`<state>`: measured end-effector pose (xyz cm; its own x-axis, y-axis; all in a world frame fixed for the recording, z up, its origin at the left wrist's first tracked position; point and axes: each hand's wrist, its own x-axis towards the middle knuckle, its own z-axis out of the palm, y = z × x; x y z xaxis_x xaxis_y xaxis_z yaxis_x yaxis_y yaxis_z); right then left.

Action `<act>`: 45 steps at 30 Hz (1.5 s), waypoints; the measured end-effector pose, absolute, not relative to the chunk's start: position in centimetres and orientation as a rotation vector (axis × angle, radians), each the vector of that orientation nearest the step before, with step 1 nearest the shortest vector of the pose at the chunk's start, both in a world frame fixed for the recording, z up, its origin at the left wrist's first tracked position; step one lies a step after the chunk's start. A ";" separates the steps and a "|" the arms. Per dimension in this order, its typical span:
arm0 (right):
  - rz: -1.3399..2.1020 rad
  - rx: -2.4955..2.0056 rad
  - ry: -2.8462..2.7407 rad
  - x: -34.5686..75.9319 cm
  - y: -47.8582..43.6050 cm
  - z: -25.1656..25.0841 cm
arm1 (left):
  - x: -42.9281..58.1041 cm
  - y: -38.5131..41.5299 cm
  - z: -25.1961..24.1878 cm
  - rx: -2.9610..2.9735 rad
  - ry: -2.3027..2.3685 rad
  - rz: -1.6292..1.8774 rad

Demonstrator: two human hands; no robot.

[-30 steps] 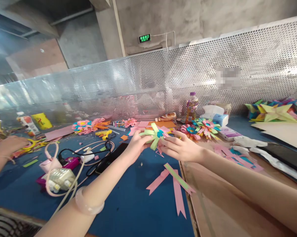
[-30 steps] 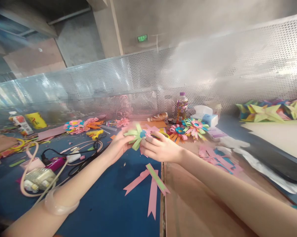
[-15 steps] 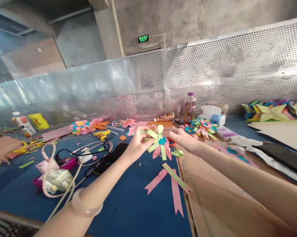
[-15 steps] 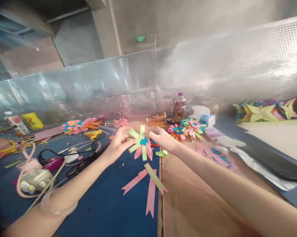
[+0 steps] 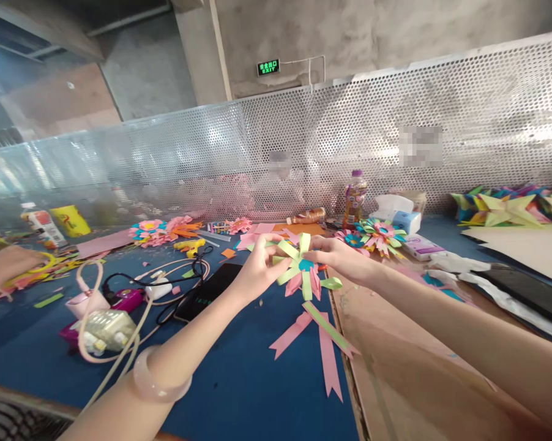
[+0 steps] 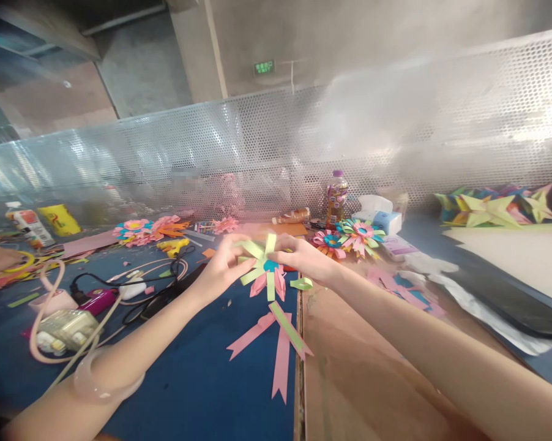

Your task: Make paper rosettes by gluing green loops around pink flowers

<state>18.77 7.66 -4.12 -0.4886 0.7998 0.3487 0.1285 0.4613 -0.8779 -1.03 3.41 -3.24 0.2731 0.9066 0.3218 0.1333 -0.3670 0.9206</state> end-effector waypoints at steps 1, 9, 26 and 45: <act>1.087 -0.765 -1.895 18.8 7.7 -4.3 | -1.0 3.4 -3.2 1.719 0.957 1.168; 1.186 -0.767 -1.866 18.9 8.1 -4.8 | -1.0 3.4 -3.2 1.747 0.956 1.150; 1.059 -0.780 -1.895 18.6 7.8 -4.5 | -0.8 3.2 -3.0 1.727 0.963 1.175; 1.092 -0.744 -1.899 18.5 8.2 -5.0 | -0.9 3.3 -3.1 1.755 0.981 1.139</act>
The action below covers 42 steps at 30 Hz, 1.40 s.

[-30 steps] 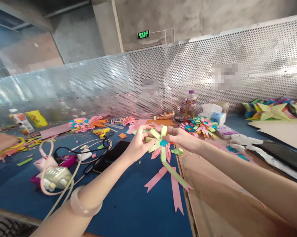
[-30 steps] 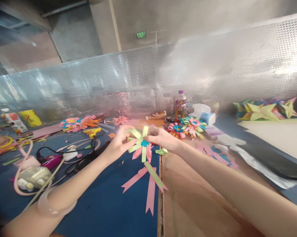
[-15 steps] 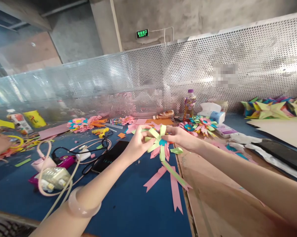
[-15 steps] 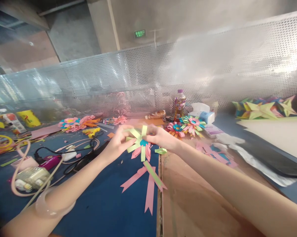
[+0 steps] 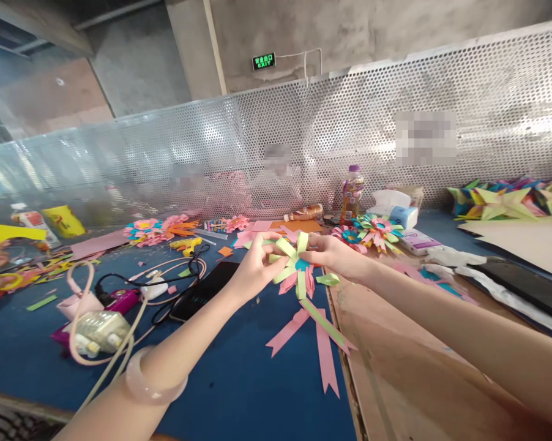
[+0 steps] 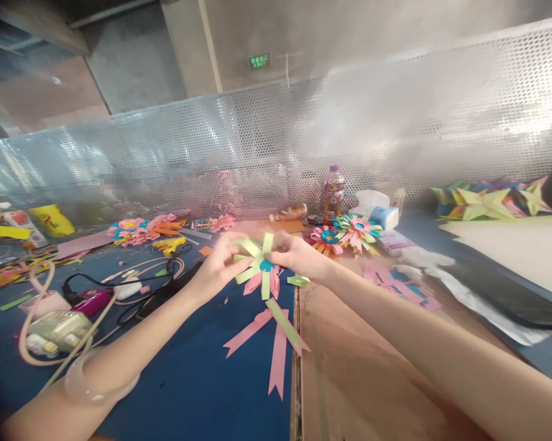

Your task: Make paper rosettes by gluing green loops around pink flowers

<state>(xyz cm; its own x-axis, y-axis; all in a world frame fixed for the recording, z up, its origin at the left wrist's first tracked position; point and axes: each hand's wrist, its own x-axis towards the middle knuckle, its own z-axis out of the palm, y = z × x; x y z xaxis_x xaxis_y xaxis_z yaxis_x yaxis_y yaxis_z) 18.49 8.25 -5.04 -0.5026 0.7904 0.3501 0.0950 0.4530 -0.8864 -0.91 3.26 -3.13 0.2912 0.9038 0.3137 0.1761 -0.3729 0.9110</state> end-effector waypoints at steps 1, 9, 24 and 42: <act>1.103 -0.739 -1.893 18.5 8.3 -5.1 | -0.9 3.3 -3.1 1.755 0.979 1.142; 1.084 -0.736 -1.887 18.4 8.1 -4.9 | -0.8 3.3 -3.1 1.755 0.986 1.143; 1.203 -0.734 -1.814 19.0 7.7 -4.1 | -1.4 4.1 -3.4 1.756 1.029 1.241; -0.179 -0.866 -1.794 18.9 7.7 -4.1 | -2.1 5.6 -3.2 1.226 0.930 1.258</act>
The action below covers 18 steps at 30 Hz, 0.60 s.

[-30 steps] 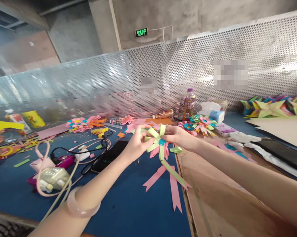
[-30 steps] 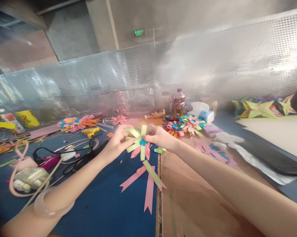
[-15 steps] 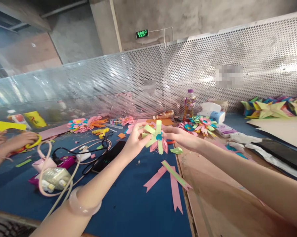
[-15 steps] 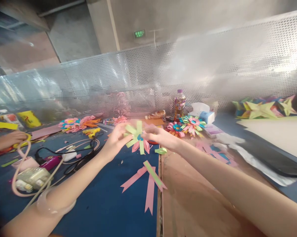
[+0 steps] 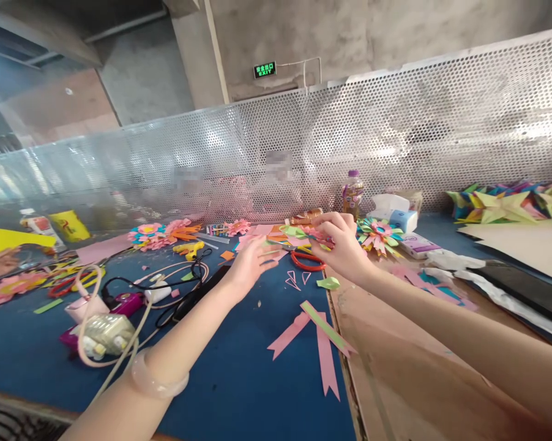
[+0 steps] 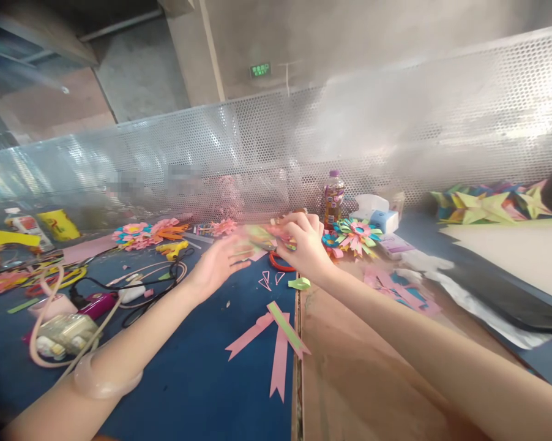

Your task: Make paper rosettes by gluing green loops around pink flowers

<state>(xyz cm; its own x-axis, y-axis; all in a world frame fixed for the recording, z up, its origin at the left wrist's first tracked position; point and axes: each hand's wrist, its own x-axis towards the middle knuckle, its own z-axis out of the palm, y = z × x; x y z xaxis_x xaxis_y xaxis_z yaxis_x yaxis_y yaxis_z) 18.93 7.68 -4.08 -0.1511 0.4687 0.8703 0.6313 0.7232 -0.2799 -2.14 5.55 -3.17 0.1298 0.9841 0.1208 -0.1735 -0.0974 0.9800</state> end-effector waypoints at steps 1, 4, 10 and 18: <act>-0.293 -0.820 -1.838 19.1 7.5 -4.2 | -2.1 5.5 -3.0 1.161 0.896 1.183; -0.485 -0.690 -2.029 19.4 7.0 -4.8 | -2.0 5.0 -2.5 1.098 0.838 1.043; -0.321 -0.558 -2.434 19.0 6.1 -6.0 | -1.7 4.1 -2.6 1.296 0.850 1.012; -0.677 -0.554 -2.310 18.3 6.1 -6.3 | -2.6 5.0 -2.8 1.394 1.095 1.224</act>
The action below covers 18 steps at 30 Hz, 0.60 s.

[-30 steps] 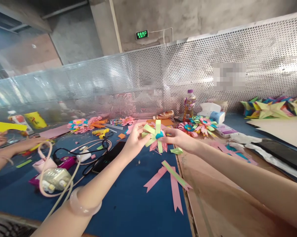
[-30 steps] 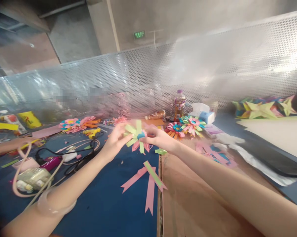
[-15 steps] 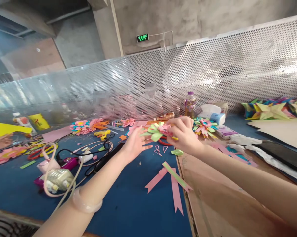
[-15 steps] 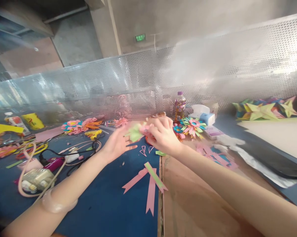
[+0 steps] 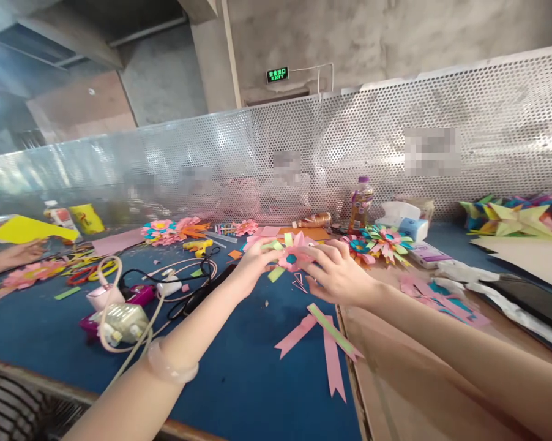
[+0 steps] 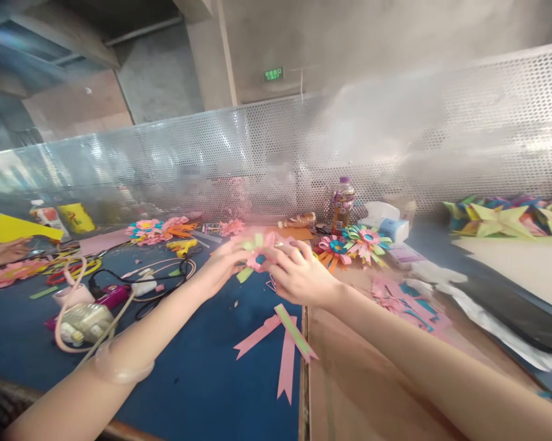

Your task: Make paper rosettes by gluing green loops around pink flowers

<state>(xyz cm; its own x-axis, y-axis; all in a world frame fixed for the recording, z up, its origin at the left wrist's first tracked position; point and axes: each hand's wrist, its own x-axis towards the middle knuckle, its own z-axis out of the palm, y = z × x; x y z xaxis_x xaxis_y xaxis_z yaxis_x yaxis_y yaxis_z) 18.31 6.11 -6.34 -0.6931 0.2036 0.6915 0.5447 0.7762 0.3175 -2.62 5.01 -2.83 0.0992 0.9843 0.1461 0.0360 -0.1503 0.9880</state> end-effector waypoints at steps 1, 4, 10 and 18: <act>-0.601 -0.603 -2.247 18.2 6.1 -6.3 | -2.8 5.3 -2.8 1.405 1.113 1.256; -0.151 -0.877 -1.894 17.4 6.0 -6.1 | -3.2 5.8 -2.7 1.432 1.141 1.331; 1.202 -1.037 -1.383 15.0 4.8 -4.8 | -2.5 4.9 -2.6 1.583 1.072 1.447; 1.404 -0.896 -1.129 14.9 4.8 -5.0 | -2.1 4.9 -2.9 1.561 1.023 1.370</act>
<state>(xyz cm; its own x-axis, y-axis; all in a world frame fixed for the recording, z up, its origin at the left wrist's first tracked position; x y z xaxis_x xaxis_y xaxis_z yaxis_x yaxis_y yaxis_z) 14.89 4.77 -5.05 -0.1440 0.9875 0.0638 -0.2746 0.0221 -0.9613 -2.05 4.89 -2.87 0.0850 0.9351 0.3440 0.0647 -0.3497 0.9346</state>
